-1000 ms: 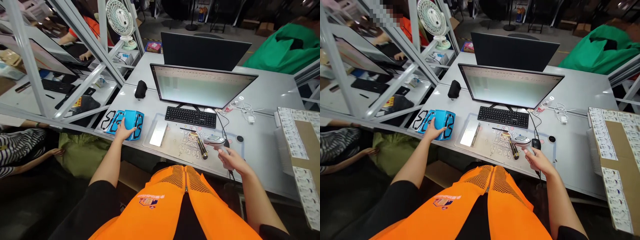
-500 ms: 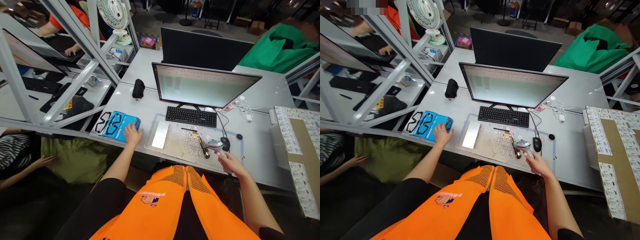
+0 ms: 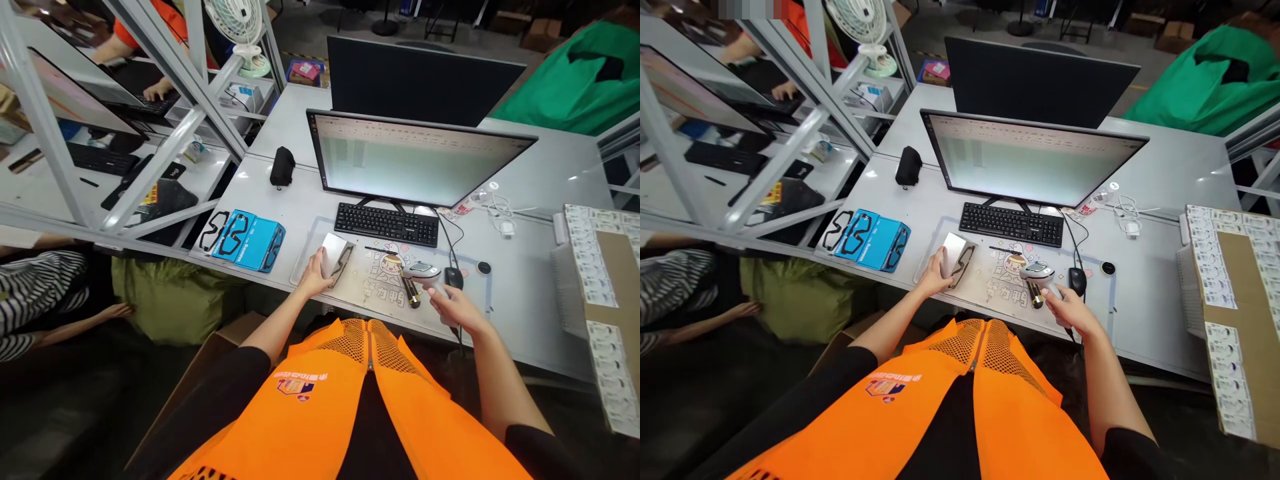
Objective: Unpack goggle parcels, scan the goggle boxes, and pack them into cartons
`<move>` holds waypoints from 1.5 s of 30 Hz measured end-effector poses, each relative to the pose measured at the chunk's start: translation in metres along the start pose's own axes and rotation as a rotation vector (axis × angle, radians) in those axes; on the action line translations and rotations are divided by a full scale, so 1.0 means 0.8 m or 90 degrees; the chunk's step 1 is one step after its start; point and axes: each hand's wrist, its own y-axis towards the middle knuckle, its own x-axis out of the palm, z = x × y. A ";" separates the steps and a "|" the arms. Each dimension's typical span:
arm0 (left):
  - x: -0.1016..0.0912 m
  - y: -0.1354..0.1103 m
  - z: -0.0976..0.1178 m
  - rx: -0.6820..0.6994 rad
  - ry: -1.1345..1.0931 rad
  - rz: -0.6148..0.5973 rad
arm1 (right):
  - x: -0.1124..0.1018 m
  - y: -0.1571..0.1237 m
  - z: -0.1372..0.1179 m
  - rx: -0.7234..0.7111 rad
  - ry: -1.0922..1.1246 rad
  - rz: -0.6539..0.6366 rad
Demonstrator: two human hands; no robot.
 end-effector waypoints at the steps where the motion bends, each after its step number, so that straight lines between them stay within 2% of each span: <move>1: 0.002 -0.010 -0.007 0.085 -0.004 0.026 | -0.004 -0.002 -0.002 0.000 0.012 -0.016; 3: 0.010 -0.032 -0.014 0.243 0.013 0.079 | -0.014 -0.009 -0.008 -0.003 0.030 -0.056; 5: 0.020 -0.052 -0.012 0.350 0.036 0.116 | -0.027 -0.015 -0.017 -0.026 0.028 -0.102; 7: 0.027 -0.069 -0.004 0.402 0.038 0.124 | -0.040 -0.019 -0.028 -0.071 0.006 -0.152; 9: 0.031 -0.082 0.008 0.395 0.005 0.099 | -0.051 -0.021 -0.038 -0.109 -0.022 -0.197; 11: 0.034 -0.090 0.022 0.324 -0.075 0.062 | -0.057 -0.022 -0.044 -0.121 -0.029 -0.226; 12: 0.036 -0.092 0.030 0.261 -0.140 0.043 | -0.059 -0.022 -0.045 -0.121 -0.021 -0.235; 14: 0.042 -0.090 0.049 0.081 -0.342 0.010 | -0.060 -0.023 -0.045 -0.116 0.010 -0.241; 16: 0.048 -0.081 0.070 -0.130 -0.605 -0.005 | -0.057 -0.026 -0.042 -0.115 0.043 -0.236; 19: 0.054 -0.061 0.097 -0.376 -0.916 0.031 | -0.047 -0.031 -0.036 -0.101 0.071 -0.241; 21: 0.054 -0.050 0.109 -0.451 -0.996 0.078 | -0.039 -0.035 -0.034 -0.079 0.071 -0.263; 23: 0.052 -0.045 0.118 -0.476 -1.014 0.104 | -0.029 -0.038 -0.035 -0.069 0.041 -0.263; 25: 0.051 -0.044 0.123 -0.487 -1.009 0.094 | -0.019 -0.039 -0.037 -0.100 -0.022 -0.216; 29: 0.053 -0.047 0.133 -0.511 -0.995 0.064 | 0.008 -0.041 -0.045 -0.265 -0.171 -0.115; 33: 0.058 -0.048 0.139 -0.505 -0.994 0.057 | 0.038 -0.047 -0.053 -0.328 -0.280 -0.138; 36: 0.059 -0.048 0.140 -0.511 -0.992 0.047 | 0.052 -0.052 -0.056 -0.341 -0.309 -0.155; 39: 0.059 -0.048 0.138 -0.516 -0.986 0.039 | 0.053 -0.046 -0.049 -0.341 -0.297 -0.154; 42: 0.059 -0.049 0.132 -0.509 -0.961 0.042 | 0.041 -0.020 -0.022 -0.302 -0.284 -0.073; 45: 0.059 -0.052 0.117 -0.467 -0.885 0.081 | 0.025 0.026 0.025 -0.212 -0.320 0.063</move>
